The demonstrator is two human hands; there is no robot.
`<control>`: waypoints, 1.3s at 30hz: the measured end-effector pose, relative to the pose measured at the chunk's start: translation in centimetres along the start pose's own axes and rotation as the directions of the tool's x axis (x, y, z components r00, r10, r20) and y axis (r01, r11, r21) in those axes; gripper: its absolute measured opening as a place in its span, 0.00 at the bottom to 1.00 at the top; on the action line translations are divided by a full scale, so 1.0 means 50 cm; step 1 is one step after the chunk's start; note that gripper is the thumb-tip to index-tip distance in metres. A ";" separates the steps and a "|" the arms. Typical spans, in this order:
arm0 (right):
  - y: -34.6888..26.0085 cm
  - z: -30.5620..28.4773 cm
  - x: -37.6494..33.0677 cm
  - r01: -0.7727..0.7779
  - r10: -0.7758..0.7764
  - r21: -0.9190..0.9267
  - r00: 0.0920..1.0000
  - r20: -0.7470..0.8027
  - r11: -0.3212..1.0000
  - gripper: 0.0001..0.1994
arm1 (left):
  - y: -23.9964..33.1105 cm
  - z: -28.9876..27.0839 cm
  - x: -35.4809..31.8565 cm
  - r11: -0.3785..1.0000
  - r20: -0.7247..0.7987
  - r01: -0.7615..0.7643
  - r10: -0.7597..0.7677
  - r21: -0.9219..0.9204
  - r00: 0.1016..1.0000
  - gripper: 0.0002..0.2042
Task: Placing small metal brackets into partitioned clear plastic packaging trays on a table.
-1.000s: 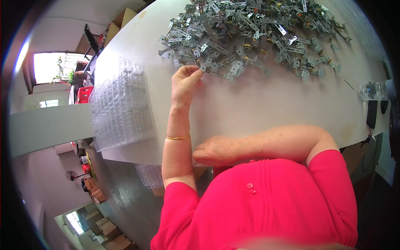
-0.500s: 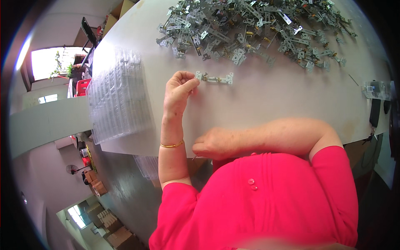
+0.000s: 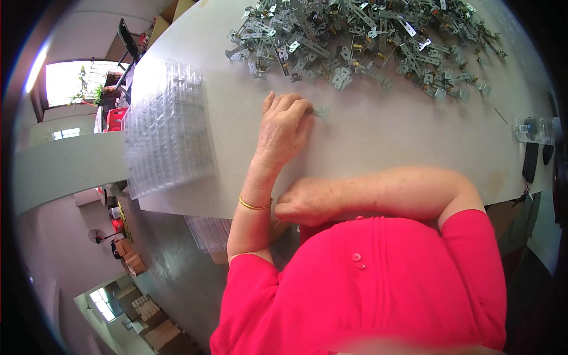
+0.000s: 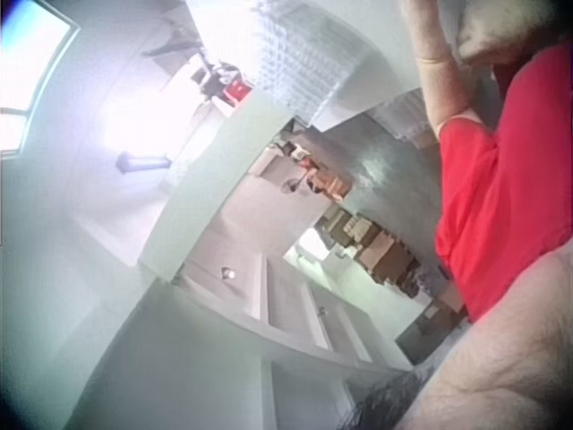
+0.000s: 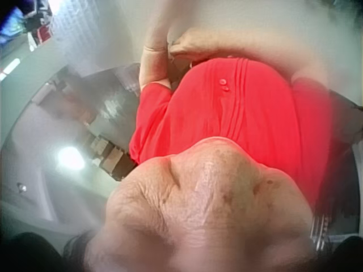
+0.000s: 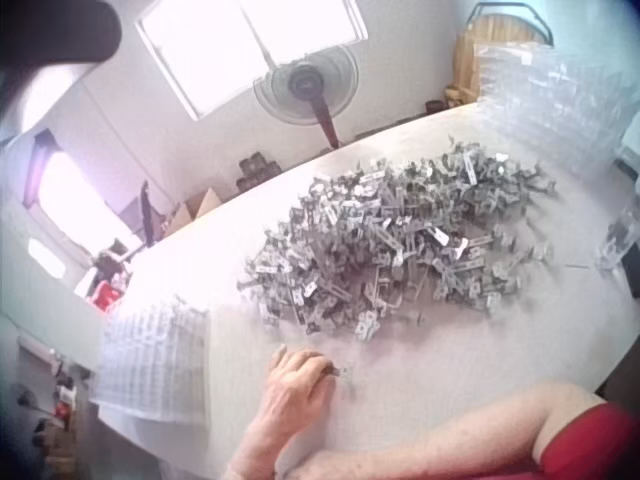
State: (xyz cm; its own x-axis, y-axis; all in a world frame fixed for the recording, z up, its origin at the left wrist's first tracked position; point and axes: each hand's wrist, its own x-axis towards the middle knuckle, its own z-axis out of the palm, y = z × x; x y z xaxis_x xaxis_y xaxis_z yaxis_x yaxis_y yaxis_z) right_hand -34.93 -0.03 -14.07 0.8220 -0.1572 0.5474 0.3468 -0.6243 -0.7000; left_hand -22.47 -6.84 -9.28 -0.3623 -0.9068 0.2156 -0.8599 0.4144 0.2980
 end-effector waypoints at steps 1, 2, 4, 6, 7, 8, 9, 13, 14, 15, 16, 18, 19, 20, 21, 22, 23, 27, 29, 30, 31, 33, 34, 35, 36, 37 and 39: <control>0.001 0.000 -0.002 0.002 -0.002 0.010 1.000 -0.022 1.000 0.07 | -0.004 0.004 0.001 1.000 -0.006 -0.003 0.004 0.003 1.000 0.12; 0.002 0.002 -0.002 0.008 -0.008 0.003 1.000 -0.019 1.000 0.07 | -0.007 0.006 0.002 1.000 -0.036 -0.010 0.010 0.012 0.999 0.10; 0.004 0.000 0.000 -0.015 0.016 0.054 1.000 -0.015 0.998 0.07 | -0.012 0.008 0.007 0.999 -0.078 -0.019 0.021 0.028 0.997 0.08; -0.002 -0.016 -0.003 -0.052 0.054 0.128 0.999 -0.009 0.990 0.06 | -0.014 0.006 0.013 0.985 -0.050 0.085 -0.093 -0.148 0.994 0.05; -0.008 -0.026 -0.004 -0.091 0.094 0.214 0.996 -0.002 0.973 0.06 | -0.013 0.004 0.013 0.987 -0.066 0.082 -0.092 -0.139 0.994 0.05; -0.010 -0.038 -0.003 -0.080 0.080 0.201 0.997 0.007 0.976 0.06 | -0.011 0.003 0.017 0.867 -0.031 0.205 -0.246 -0.454 0.969 0.04; -0.011 -0.054 0.000 -0.110 0.116 0.270 0.993 -0.005 0.957 0.04 | -0.012 -0.002 0.025 0.636 0.049 0.290 -0.368 -0.715 0.929 0.05; -0.033 -0.094 0.028 -0.231 0.267 0.469 0.964 -0.011 0.853 0.04 | -0.033 -0.043 0.020 0.310 0.124 0.246 -0.365 -0.918 0.923 0.06; -0.034 -0.101 0.032 -0.215 0.237 0.449 0.971 0.007 0.867 0.04 | -0.050 -0.032 0.015 0.153 0.152 0.211 -0.326 -0.965 0.933 0.06; -0.039 -0.105 0.034 -0.214 0.263 0.465 0.964 -0.042 0.859 0.04 | -0.062 -0.024 0.010 -0.005 0.169 0.174 -0.279 -0.985 0.945 0.06; -0.030 -0.121 0.037 -0.203 0.277 0.470 0.956 -0.095 0.859 0.05 | -0.057 -0.012 0.015 -0.042 0.183 0.179 -0.302 -0.983 0.936 0.06; -0.031 -0.145 0.036 -0.166 0.239 0.425 0.963 -0.123 0.890 0.04 | -0.054 0.014 0.018 -0.120 0.213 0.186 -0.278 -0.975 0.937 0.07; -0.036 -0.166 0.032 -0.179 0.291 0.472 0.940 -0.178 0.864 0.03 | -0.043 0.015 0.028 -0.135 0.245 0.215 -0.268 -0.967 0.932 0.07; -0.041 -0.180 0.033 -0.182 0.341 0.531 0.914 -0.219 0.828 0.02 | -0.039 0.022 0.026 -0.151 0.236 0.203 -0.258 -0.968 0.937 0.07; -0.042 -0.197 0.036 -0.168 0.311 0.517 0.928 -0.204 0.839 0.02 | -0.040 0.027 0.027 -0.209 0.219 0.169 -0.249 -0.963 0.943 0.07; -0.048 -0.210 0.036 -0.168 0.348 0.549 0.905 -0.243 0.819 0.02 | -0.043 0.036 0.024 -0.293 0.221 0.153 -0.213 -0.944 0.952 0.08; -0.053 -0.224 0.041 -0.167 0.389 0.581 0.877 -0.281 0.797 0.02 | -0.054 0.051 0.021 -0.284 0.176 0.112 -0.210 -0.952 0.962 0.09; -0.067 -0.269 0.060 -0.149 0.413 0.570 0.833 -0.368 0.808 0.03 | -0.083 0.069 0.028 -0.282 0.122 0.070 -0.172 -0.957 0.977 0.13; -0.062 -0.287 0.068 -0.146 0.415 0.551 0.815 -0.404 0.822 0.03 | -0.066 0.035 0.040 -0.315 0.161 0.120 -0.106 -0.941 0.981 0.14; -0.058 -0.295 0.072 -0.142 0.418 0.535 0.794 -0.440 0.833 0.03 | -0.061 0.024 0.043 -0.345 0.202 0.177 -0.039 -0.922 0.979 0.15; -0.054 -0.303 0.078 -0.142 0.406 0.511 0.794 -0.453 0.848 0.03 | -0.064 0.026 0.049 -0.276 0.223 0.217 0.010 -0.936 0.975 0.17; -0.061 -0.316 0.092 -0.130 0.416 0.517 0.766 -0.489 0.846 0.03 | -0.070 0.046 0.052 -0.254 0.246 0.227 -0.044 -0.940 0.968 0.16; -0.064 -0.322 0.096 -0.119 0.431 0.521 0.728 -0.533 0.845 0.03 | -0.064 0.044 0.054 -0.236 0.276 0.249 -0.088 -0.939 0.957 0.16; -0.066 -0.327 0.101 -0.127 0.436 0.492 0.683 -0.586 0.861 0.02 | -0.053 0.045 0.054 -0.245 0.248 0.208 -0.143 -0.947 0.958 0.14; -0.063 -0.334 0.102 -0.134 0.446 0.499 0.679 -0.583 0.856 0.02 | -0.045 0.044 0.053 -0.254 0.255 0.213 -0.146 -0.944 0.956 0.14; -0.062 -0.344 0.101 -0.186 0.420 0.407 0.662 -0.620 0.894 0.02 | -0.038 0.038 0.056 -0.217 0.233 0.188 -0.202 -0.958 0.951 0.14; -0.023 -0.358 0.090 -0.301 0.359 0.209 0.631 -0.688 0.930 0.02 | -0.048 0.047 0.059 -0.159 0.224 0.186 -0.276 -0.970 0.935 0.14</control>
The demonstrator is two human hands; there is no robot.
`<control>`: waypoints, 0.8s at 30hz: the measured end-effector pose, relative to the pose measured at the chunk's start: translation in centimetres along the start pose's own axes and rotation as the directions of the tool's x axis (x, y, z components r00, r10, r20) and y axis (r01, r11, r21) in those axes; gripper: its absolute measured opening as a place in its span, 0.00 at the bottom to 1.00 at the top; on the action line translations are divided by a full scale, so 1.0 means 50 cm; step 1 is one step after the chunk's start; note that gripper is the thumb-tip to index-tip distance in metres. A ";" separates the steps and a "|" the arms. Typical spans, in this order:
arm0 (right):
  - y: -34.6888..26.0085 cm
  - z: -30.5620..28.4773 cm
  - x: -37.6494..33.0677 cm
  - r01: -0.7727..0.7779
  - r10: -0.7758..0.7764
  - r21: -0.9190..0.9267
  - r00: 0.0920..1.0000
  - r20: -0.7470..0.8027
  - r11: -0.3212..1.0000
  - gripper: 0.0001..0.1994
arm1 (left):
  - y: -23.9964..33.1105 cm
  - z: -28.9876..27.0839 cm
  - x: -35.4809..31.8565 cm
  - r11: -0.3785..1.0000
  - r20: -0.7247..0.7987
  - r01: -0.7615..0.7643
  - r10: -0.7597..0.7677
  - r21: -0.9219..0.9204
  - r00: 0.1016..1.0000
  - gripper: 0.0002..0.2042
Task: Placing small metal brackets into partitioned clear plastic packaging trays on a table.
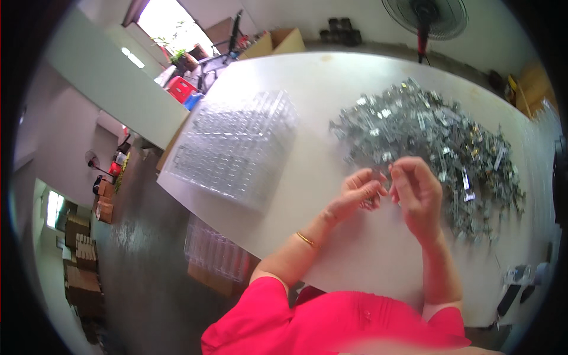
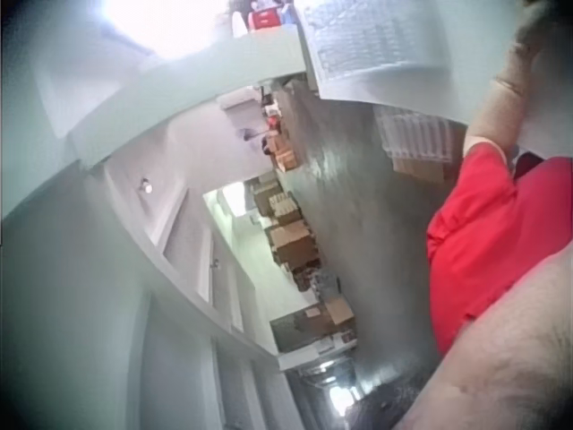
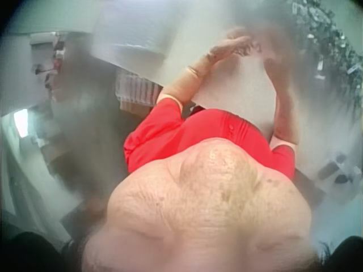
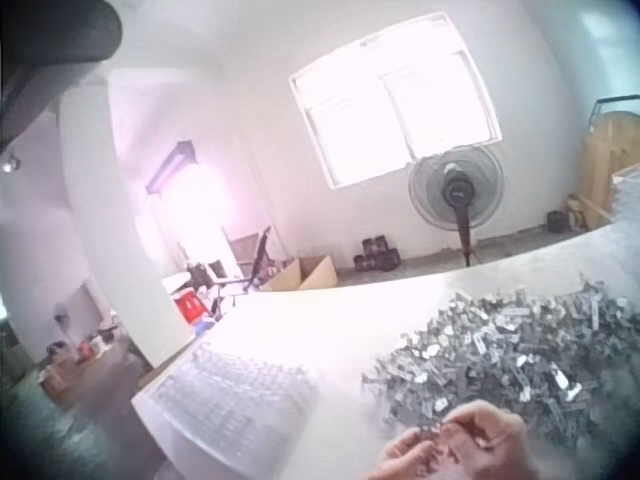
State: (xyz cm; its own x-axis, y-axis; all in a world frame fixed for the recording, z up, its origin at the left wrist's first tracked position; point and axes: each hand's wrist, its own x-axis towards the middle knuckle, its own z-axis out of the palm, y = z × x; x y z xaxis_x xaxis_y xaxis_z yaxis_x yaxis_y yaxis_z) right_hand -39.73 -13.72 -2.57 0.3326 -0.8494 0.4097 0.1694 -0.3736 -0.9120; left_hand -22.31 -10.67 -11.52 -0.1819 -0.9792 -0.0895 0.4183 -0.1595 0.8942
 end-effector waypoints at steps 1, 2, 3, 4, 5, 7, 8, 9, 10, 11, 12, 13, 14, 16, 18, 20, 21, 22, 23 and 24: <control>-0.006 -0.004 0.004 -0.027 0.026 -0.052 0.999 -0.025 0.998 0.02 | 0.007 0.000 -0.006 0.999 -0.022 -0.010 0.011 0.043 1.000 0.15; -0.012 -0.008 0.008 -0.059 0.057 -0.056 0.998 -0.032 0.997 0.02 | 0.010 -0.002 -0.009 0.996 -0.042 -0.019 0.022 0.086 0.999 0.15; -0.018 -0.008 0.010 -0.087 0.086 -0.049 0.996 -0.029 0.995 0.02 | 0.005 -0.013 -0.017 0.997 -0.071 -0.045 0.050 0.069 0.996 0.17; -0.022 -0.009 0.006 -0.128 0.126 -0.064 0.991 -0.039 0.990 0.02 | 0.013 -0.008 -0.021 0.993 -0.096 -0.066 0.075 0.101 0.993 0.16; -0.022 -0.009 0.015 -0.119 0.117 -0.122 0.993 -0.025 0.985 0.03 | 0.013 -0.007 -0.018 0.996 -0.088 -0.044 0.051 0.080 0.995 0.16; -0.006 -0.014 0.019 -0.126 0.125 -0.189 0.992 -0.017 0.974 0.03 | 0.010 -0.002 -0.016 0.987 -0.105 -0.124 0.135 0.105 0.985 0.16; 0.006 -0.016 0.019 -0.103 0.106 -0.262 0.994 -0.003 0.959 0.03 | 0.017 0.011 -0.018 0.986 -0.147 -0.106 0.124 0.129 0.981 0.16; 0.013 -0.017 0.016 -0.076 0.086 -0.332 0.996 0.016 0.940 0.03 | 0.012 0.010 -0.017 0.988 -0.142 -0.094 0.111 0.119 0.984 0.16; 0.008 -0.015 0.015 -0.136 0.156 -0.356 0.987 0.028 0.925 0.03 | 0.009 0.008 -0.017 0.987 -0.152 -0.111 0.128 0.116 0.980 0.16; 0.010 -0.013 0.011 -0.142 0.162 -0.359 0.986 0.025 0.922 0.03 | 0.007 0.008 -0.017 0.985 -0.163 -0.130 0.148 0.115 0.976 0.16; 0.014 -0.011 0.009 -0.107 0.138 -0.418 0.989 0.044 0.902 0.03 | 0.009 0.011 -0.019 0.985 -0.183 -0.113 0.136 0.128 0.974 0.16; 0.018 -0.010 0.005 -0.071 0.116 -0.474 0.991 0.067 0.878 0.03 | 0.009 0.012 -0.022 0.986 -0.183 -0.110 0.132 0.125 0.974 0.16; 0.018 -0.010 0.004 -0.084 0.139 -0.490 0.987 0.076 0.868 0.05 | 0.009 0.014 -0.025 0.982 -0.188 -0.113 0.141 0.151 0.972 0.16; 0.019 -0.008 0.002 -0.088 0.154 -0.506 0.984 0.089 0.858 0.05 | 0.007 0.018 -0.029 0.978 -0.192 -0.116 0.149 0.176 0.970 0.16; 0.021 -0.009 -0.003 -0.090 0.167 -0.524 0.981 0.103 0.847 0.05 | 0.005 0.021 -0.030 0.966 -0.198 -0.117 0.164 0.229 0.966 0.16; 0.024 -0.007 -0.005 -0.069 0.154 -0.541 0.982 0.113 0.838 0.05 | 0.006 0.023 -0.032 0.961 -0.191 -0.129 0.178 0.246 0.965 0.16; 0.024 -0.007 -0.004 -0.069 0.153 -0.540 0.982 0.112 0.839 0.05 | 0.006 0.024 -0.032 0.955 -0.183 -0.141 0.192 0.262 0.964 0.16; 0.023 -0.007 -0.002 -0.069 0.161 -0.553 0.980 0.119 0.830 0.05 | 0.007 0.023 -0.031 0.955 -0.183 -0.141 0.193 0.262 0.964 0.16; 0.023 -0.008 0.000 -0.069 0.170 -0.566 0.977 0.126 0.821 0.05 | 0.006 0.021 -0.030 0.947 -0.181 -0.153 0.209 0.284 0.961 0.16; 0.025 -0.008 0.002 -0.069 0.168 -0.566 0.978 0.126 0.821 0.05 | 0.006 0.020 -0.029 0.938 -0.178 -0.164 0.226 0.305 0.958 0.15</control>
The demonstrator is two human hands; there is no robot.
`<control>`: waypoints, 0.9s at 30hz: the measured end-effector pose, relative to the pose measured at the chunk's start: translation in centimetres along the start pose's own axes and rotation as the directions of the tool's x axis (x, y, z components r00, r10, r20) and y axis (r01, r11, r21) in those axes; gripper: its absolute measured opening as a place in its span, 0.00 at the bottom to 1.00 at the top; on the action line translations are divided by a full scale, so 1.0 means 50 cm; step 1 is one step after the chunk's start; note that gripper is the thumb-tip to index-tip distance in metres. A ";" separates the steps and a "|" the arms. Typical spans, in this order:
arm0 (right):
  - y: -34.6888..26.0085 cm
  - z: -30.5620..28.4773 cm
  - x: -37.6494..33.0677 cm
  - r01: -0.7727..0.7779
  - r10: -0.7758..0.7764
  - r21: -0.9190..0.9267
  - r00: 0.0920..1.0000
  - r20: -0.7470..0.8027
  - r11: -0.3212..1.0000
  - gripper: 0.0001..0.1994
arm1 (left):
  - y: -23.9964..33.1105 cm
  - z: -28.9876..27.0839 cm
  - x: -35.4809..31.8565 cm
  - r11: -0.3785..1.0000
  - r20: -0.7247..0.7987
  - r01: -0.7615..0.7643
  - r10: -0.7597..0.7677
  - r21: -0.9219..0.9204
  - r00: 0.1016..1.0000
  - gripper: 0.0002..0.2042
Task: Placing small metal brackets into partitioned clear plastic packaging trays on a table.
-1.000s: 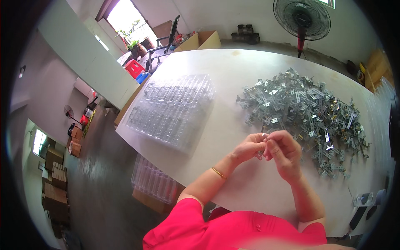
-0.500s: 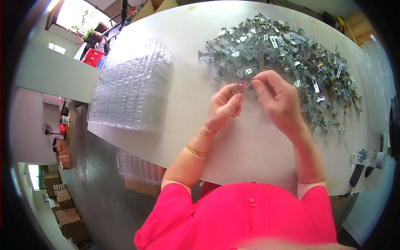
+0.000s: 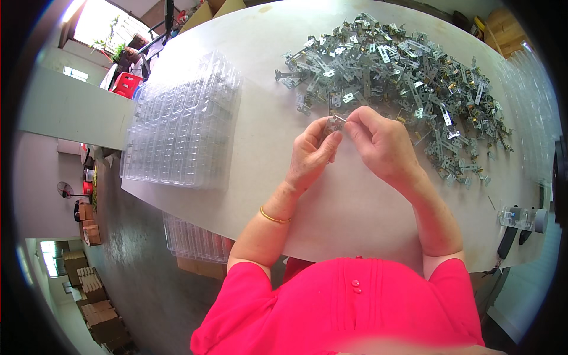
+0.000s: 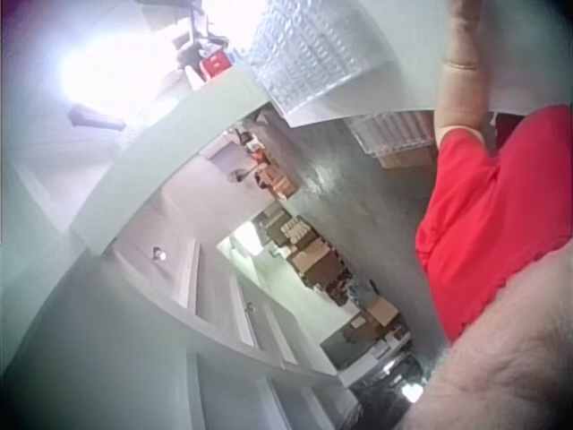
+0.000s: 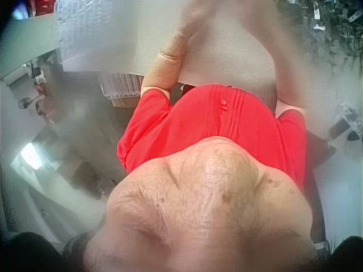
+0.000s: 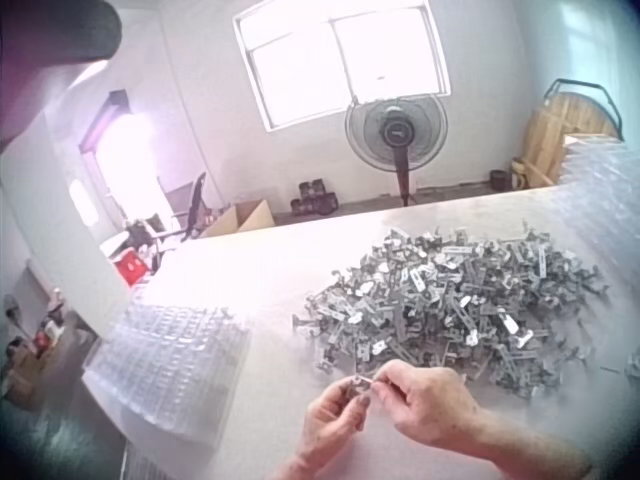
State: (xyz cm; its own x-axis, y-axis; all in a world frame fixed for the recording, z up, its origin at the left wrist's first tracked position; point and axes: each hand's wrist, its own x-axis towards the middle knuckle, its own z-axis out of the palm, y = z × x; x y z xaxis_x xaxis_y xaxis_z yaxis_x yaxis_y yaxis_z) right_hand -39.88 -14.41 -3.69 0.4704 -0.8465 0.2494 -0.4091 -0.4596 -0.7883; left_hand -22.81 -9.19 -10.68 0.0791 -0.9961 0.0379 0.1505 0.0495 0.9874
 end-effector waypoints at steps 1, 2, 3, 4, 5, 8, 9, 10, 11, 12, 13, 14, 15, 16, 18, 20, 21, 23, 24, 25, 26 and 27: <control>0.003 0.001 0.001 0.015 -0.015 -0.010 1.000 -0.006 1.000 0.06 | -0.001 0.000 0.001 1.000 0.000 -0.001 0.001 0.000 1.000 0.15; 0.004 0.002 0.002 0.031 -0.031 -0.019 0.999 -0.012 0.999 0.06 | -0.003 0.000 0.002 0.998 -0.017 -0.036 0.037 0.054 0.999 0.15; 0.004 0.001 0.004 0.033 -0.034 -0.019 0.999 -0.014 0.999 0.06 | -0.005 0.000 0.005 0.991 -0.032 -0.072 0.076 0.109 0.997 0.15; 0.003 0.001 0.004 0.030 -0.030 -0.044 1.000 0.000 0.999 0.05 | -0.007 -0.002 0.006 0.991 -0.033 -0.075 0.079 0.111 0.996 0.15; 0.001 0.000 0.004 0.029 -0.029 -0.069 1.000 0.013 0.997 0.05 | -0.010 -0.004 0.007 0.968 -0.054 -0.140 0.155 0.208 0.986 0.15; -0.001 0.011 0.006 0.080 -0.081 -0.039 0.996 -0.032 0.996 0.06 | -0.017 -0.009 0.008 0.902 -0.067 -0.248 0.289 0.354 0.955 0.15; -0.001 0.010 0.005 0.099 -0.100 -0.034 0.994 -0.035 0.994 0.06 | -0.019 -0.007 0.005 0.874 -0.062 -0.284 0.333 0.395 0.941 0.16; 0.005 0.009 0.003 0.087 -0.087 -0.055 0.996 -0.007 0.995 0.07 | -0.026 -0.002 0.005 0.858 -0.047 -0.302 0.352 0.415 0.935 0.16; 0.006 0.008 0.002 0.081 -0.080 -0.073 0.997 0.022 0.994 0.09 | -0.030 0.002 0.003 0.846 -0.052 -0.315 0.371 0.430 0.927 0.16; 0.001 0.007 0.000 0.061 -0.058 -0.064 0.998 0.036 0.996 0.08 | -0.033 0.004 0.000 0.821 -0.012 -0.345 0.392 0.456 0.920 0.17; -0.001 0.003 -0.003 0.086 -0.084 -0.057 0.996 0.034 0.995 0.08 | -0.032 0.008 -0.003 0.795 0.028 -0.373 0.410 0.479 0.911 0.17; -0.002 0.000 -0.005 0.063 -0.059 -0.063 0.997 0.056 0.996 0.07 | -0.029 0.009 -0.004 0.781 0.023 -0.382 0.428 0.493 0.904 0.17; -0.003 -0.001 -0.006 0.039 -0.033 -0.071 0.996 0.078 0.997 0.07 | -0.027 0.009 -0.004 0.748 0.057 -0.417 0.455 0.516 0.889 0.18; -0.008 -0.001 -0.010 0.024 -0.021 -0.052 0.998 0.065 0.998 0.05 | -0.024 0.010 -0.006 0.716 0.093 -0.448 0.478 0.536 0.874 0.19; -0.011 0.002 -0.013 0.051 -0.047 -0.072 0.997 0.056 0.996 0.05 | -0.030 0.010 -0.009 0.660 0.107 -0.487 0.528 0.572 0.842 0.19; -0.010 0.006 -0.016 0.090 -0.090 -0.128 0.996 0.002 0.988 0.04 | -0.030 0.013 -0.010 0.622 0.121 -0.513 0.561 0.592 0.819 0.21; -0.008 0.006 -0.016 0.098 -0.099 -0.125 0.995 0.003 0.987 0.04 | -0.033 0.014 -0.012 0.616 0.119 -0.514 0.566 0.597 0.816 0.21; -0.005 0.004 -0.013 0.211 -0.225 -0.224 0.974 -0.038 0.952 0.04 | -0.037 0.014 -0.008 0.545 0.176 -0.559 0.599 0.625 0.781 0.20; -0.004 0.007 -0.010 0.210 -0.224 -0.224 0.974 -0.038 0.952 0.04 | -0.040 0.012 -0.007 0.547 0.177 -0.559 0.598 0.624 0.782 0.20; -0.001 0.009 -0.010 0.205 -0.219 -0.142 0.972 -0.089 0.968 0.03 | -0.040 0.018 -0.008 0.506 0.221 -0.590 0.612 0.629 0.760 0.20; 0.002 0.009 -0.009 0.200 -0.206 -0.060 0.968 -0.140 0.978 0.03 | -0.043 0.025 -0.008 0.467 0.265 -0.621 0.622 0.630 0.737 0.21; 0.004 0.008 -0.001 0.179 -0.187 -0.067 0.973 -0.138 0.981 0.03 | -0.045 0.025 -0.006 0.484 0.265 -0.620 0.614 0.618 0.744 0.21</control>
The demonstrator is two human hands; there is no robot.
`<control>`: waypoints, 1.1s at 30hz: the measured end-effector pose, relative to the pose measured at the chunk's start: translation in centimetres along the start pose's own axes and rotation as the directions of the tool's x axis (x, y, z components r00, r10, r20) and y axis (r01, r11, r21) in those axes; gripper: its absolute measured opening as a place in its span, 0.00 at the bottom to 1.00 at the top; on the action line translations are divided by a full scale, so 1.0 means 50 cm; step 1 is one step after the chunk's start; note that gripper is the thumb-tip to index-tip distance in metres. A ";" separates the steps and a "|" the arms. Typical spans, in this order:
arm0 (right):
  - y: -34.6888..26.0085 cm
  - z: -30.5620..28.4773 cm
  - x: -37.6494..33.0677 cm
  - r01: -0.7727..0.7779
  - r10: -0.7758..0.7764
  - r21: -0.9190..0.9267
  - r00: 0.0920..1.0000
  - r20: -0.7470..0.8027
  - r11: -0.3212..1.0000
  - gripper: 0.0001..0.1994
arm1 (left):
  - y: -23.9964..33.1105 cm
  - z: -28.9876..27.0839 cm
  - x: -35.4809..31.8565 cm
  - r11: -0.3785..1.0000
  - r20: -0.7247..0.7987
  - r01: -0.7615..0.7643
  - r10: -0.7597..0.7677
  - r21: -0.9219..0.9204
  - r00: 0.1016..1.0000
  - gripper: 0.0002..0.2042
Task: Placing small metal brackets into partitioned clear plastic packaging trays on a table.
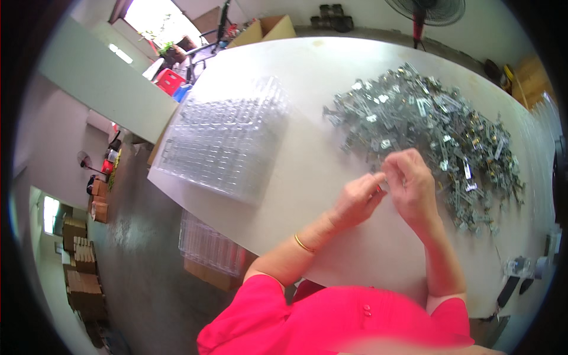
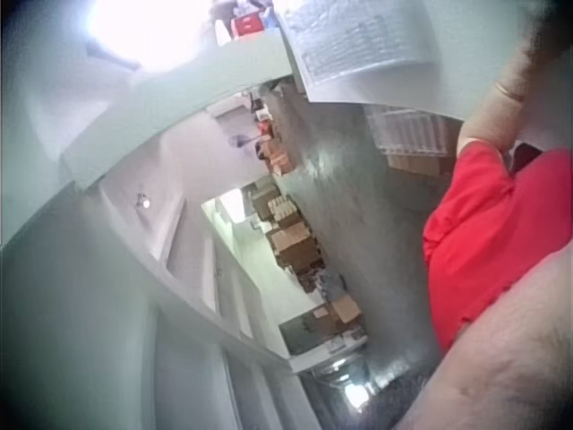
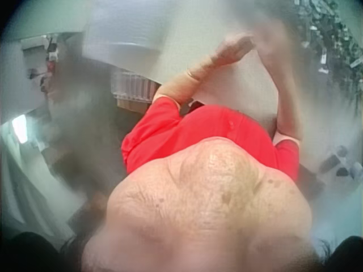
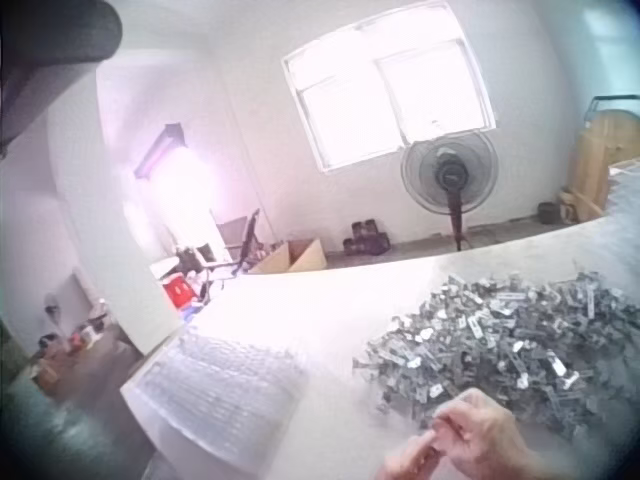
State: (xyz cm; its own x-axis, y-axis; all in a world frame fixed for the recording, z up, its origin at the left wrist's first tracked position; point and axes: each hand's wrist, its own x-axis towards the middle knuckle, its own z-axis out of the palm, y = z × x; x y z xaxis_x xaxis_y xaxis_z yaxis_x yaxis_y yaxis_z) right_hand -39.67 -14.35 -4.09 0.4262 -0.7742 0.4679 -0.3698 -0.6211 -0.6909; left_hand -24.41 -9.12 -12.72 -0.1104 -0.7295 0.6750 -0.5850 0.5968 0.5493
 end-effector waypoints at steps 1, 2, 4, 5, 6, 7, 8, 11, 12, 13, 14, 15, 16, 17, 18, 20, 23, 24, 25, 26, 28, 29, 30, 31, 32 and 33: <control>0.005 -0.003 0.010 0.048 -0.046 0.018 0.997 -0.069 0.999 0.03 | 0.003 -0.004 0.006 0.989 0.002 0.119 -0.119 -0.084 0.993 0.20; 0.006 -0.005 0.011 0.093 -0.087 0.033 0.987 -0.134 0.995 0.03 | 0.006 -0.009 0.005 0.956 0.019 0.242 -0.243 -0.165 0.970 0.20; -0.015 -0.013 0.015 -0.045 0.052 0.091 0.996 -0.076 0.995 0.03 | -0.003 -0.031 0.000 0.756 0.099 0.500 -0.510 -0.423 0.854 0.17; -0.019 -0.020 0.020 -0.153 0.160 0.147 0.986 -0.037 0.977 0.03 | -0.006 -0.037 0.006 0.741 0.123 0.509 -0.512 -0.438 0.850 0.17; -0.016 -0.025 0.021 -0.177 0.184 0.132 0.982 -0.040 0.975 0.03 | -0.004 -0.043 0.013 0.596 0.154 0.561 -0.594 -0.575 0.789 0.16; -0.012 -0.027 0.021 -0.192 0.194 0.089 0.981 -0.011 0.977 0.03 | -0.004 -0.049 0.018 0.433 0.196 0.586 -0.666 -0.685 0.720 0.15; -0.009 -0.028 0.021 -0.205 0.204 0.048 0.979 0.019 0.978 0.04 | -0.006 -0.052 0.020 0.420 0.213 0.595 -0.665 -0.685 0.716 0.15; 0.001 -0.024 0.013 -0.216 0.214 0.026 0.975 0.064 0.976 0.05 | -0.008 -0.055 0.021 0.357 0.242 0.577 -0.656 -0.734 0.715 0.16; 0.002 -0.023 0.012 -0.216 0.215 0.000 0.972 0.098 0.976 0.06 | -0.006 -0.054 0.022 0.351 0.251 0.582 -0.655 -0.733 0.712 0.16; 0.001 -0.023 0.009 -0.225 0.223 0.000 0.970 0.097 0.974 0.06 | -0.003 -0.054 0.020 0.353 0.248 0.580 -0.655 -0.734 0.713 0.16; -0.001 -0.023 0.008 -0.236 0.236 -0.016 0.964 0.125 0.972 0.06 | -0.001 -0.053 0.019 0.356 0.245 0.578 -0.655 -0.734 0.715 0.16; -0.004 -0.024 0.007 -0.245 0.248 -0.032 0.957 0.152 0.969 0.07 | 0.000 -0.052 0.018 0.352 0.251 0.582 -0.656 -0.733 0.712 0.16; -0.006 -0.025 0.006 -0.251 0.253 -0.032 0.956 0.152 0.968 0.07 | 0.000 -0.052 0.017 0.370 0.240 0.576 -0.649 -0.729 0.722 0.16; -0.010 -0.026 0.006 -0.235 0.238 -0.038 0.958 0.159 0.971 0.07 | 0.001 -0.052 0.016 0.389 0.229 0.568 -0.641 -0.725 0.732 0.16; -0.011 -0.025 0.005 -0.219 0.223 -0.045 0.961 0.166 0.975 0.07 | 0.003 -0.053 0.015 0.387 0.233 0.571 -0.642 -0.724 0.731 0.16; -0.005 -0.020 0.003 -0.202 0.206 -0.040 0.966 0.154 0.979 0.07 | 0.006 -0.053 0.016 0.418 0.227 0.570 -0.629 -0.708 0.744 0.16; -0.006 -0.021 0.003 -0.194 0.200 -0.052 0.967 0.155 0.980 0.07 | 0.012 -0.052 0.019 0.459 0.215 0.577 -0.626 -0.675 0.749 0.17; -0.006 -0.022 0.004 -0.205 0.214 -0.069 0.962 0.167 0.976 0.07 | 0.010 -0.050 0.018 0.458 0.217 0.578 -0.626 -0.675 0.749 0.17; -0.004 -0.020 0.004 -0.207 0.216 -0.070 0.962 0.166 0.976 0.07 | 0.006 -0.046 0.016 0.539 0.167 0.555 -0.606 -0.634 0.778 0.17; -0.001 -0.017 0.003 -0.192 0.204 -0.086 0.964 0.167 0.978 0.07 | 0.001 -0.043 0.013 0.615 0.118 0.528 -0.580 -0.586 0.806 0.17; 0.001 -0.018 0.004 -0.177 0.192 -0.106 0.968 0.163 0.979 0.07 | -0.006 -0.041 0.010 0.677 0.088 0.504 -0.549 -0.537 0.831 0.17; -0.002 -0.020 0.005 -0.172 0.189 -0.108 0.967 0.169 0.979 0.08 | -0.007 -0.042 0.011 0.734 0.058 0.476 -0.516 -0.484 0.855 0.16; -0.005 -0.024 0.007 -0.167 0.185 -0.111 0.967 0.173 0.980 0.08 | -0.006 -0.044 0.015 0.737 0.058 0.468 -0.508 -0.487 0.859 0.16; -0.001 -0.024 0.008 -0.166 0.185 -0.120 0.969 0.165 0.979 0.08 | -0.009 -0.041 0.016 0.794 0.027 0.441 -0.474 -0.419 0.880 0.16; 0.001 -0.025 0.007 -0.174 0.188 -0.093 0.967 0.171 0.980 0.07 | -0.011 -0.040 0.017 0.844 -0.003 0.407 -0.436 -0.348 0.900 0.15; 0.001 -0.026 0.006 -0.179 0.189 -0.068 0.966 0.175 0.981 0.07 | -0.011 -0.040 0.017 0.847 -0.004 0.394 -0.423 -0.356 0.906 0.15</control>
State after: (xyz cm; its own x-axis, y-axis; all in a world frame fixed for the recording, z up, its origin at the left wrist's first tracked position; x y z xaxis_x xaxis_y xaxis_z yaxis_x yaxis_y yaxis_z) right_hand -40.62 -14.77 -3.28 0.4862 -0.8442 0.2256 -0.4954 -0.4790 -0.7247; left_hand -22.58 -9.41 -11.48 0.1511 -0.9121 0.3810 -0.2528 0.3370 0.9069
